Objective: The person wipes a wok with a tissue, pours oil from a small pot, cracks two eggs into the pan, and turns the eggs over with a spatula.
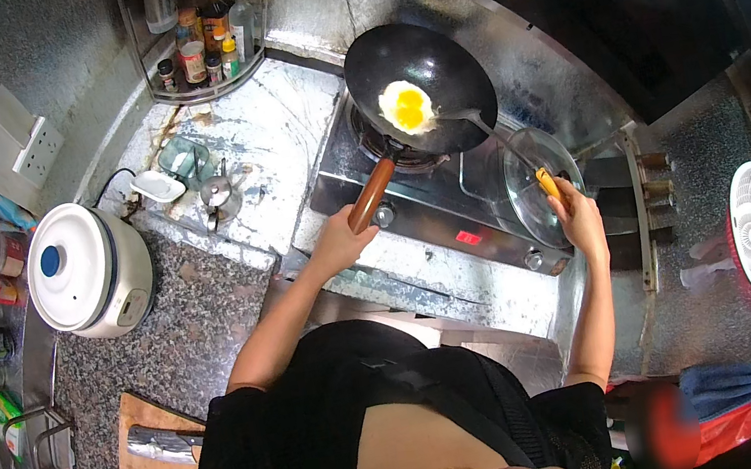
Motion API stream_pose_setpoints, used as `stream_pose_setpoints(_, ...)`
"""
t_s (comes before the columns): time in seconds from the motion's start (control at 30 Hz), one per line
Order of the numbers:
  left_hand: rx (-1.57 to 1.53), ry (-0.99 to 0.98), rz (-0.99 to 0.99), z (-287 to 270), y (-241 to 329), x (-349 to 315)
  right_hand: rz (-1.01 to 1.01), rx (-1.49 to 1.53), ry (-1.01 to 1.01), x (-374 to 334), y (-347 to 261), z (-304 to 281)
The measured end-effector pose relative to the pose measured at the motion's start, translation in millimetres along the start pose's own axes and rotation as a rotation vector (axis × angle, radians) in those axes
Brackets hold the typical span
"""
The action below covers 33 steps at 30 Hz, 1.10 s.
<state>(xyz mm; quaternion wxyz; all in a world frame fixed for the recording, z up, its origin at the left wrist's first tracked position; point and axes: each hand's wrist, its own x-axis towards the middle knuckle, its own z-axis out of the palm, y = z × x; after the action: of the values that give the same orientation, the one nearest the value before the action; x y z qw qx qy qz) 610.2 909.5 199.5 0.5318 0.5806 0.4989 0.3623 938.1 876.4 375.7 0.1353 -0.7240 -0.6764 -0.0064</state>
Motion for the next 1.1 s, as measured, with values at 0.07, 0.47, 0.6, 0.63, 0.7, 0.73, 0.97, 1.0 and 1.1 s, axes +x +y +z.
stream_pose_setpoints(0.07, -0.011, -0.003, -0.005, -0.4, 2.9, -1.3, 0.0, 0.01, 0.003, -0.3, 4.7, 3.8)
stream_pose_setpoints(0.47, -0.078, -0.092, -0.031, -4.6, 6.3, -1.5, 0.004, -0.101, -0.039, -2.9, -2.4, -0.7)
stream_pose_setpoints(0.6, -0.074, -0.099, -0.03, -5.6, 9.0, -1.5, -0.018, -0.112, -0.026, -1.5, 0.6, 2.9)
stream_pose_setpoints(0.63, -0.073, -0.101, -0.038, -5.1, 7.4, -1.2, -0.025, -0.116, -0.023, -0.9, 1.8, 4.2)
stream_pose_setpoints(0.7, -0.084, -0.105, -0.044, -4.5, 2.8, 0.8, -0.03, -0.104, -0.027, 1.7, 3.0, 6.4)
stream_pose_setpoints(0.73, -0.092, -0.105, -0.048, -4.3, 2.3, 1.1, -0.034, -0.1, -0.03, 2.9, 3.5, 7.1)
stream_pose_setpoints(0.97, -0.102, -0.114, -0.038, -4.5, 3.6, -0.9, -0.006, -0.069, -0.011, 2.5, 2.4, 5.6)
stream_pose_setpoints(1.0, -0.101, -0.113, -0.042, -5.0, 4.9, -1.5, 0.003, -0.057, -0.02, 1.6, -2.6, 0.2)
stream_pose_setpoints(1.1, -0.052, -0.069, -0.023, -4.5, 5.3, -2.6, -0.031, 0.041, -0.005, 2.6, 10.3, 4.1)
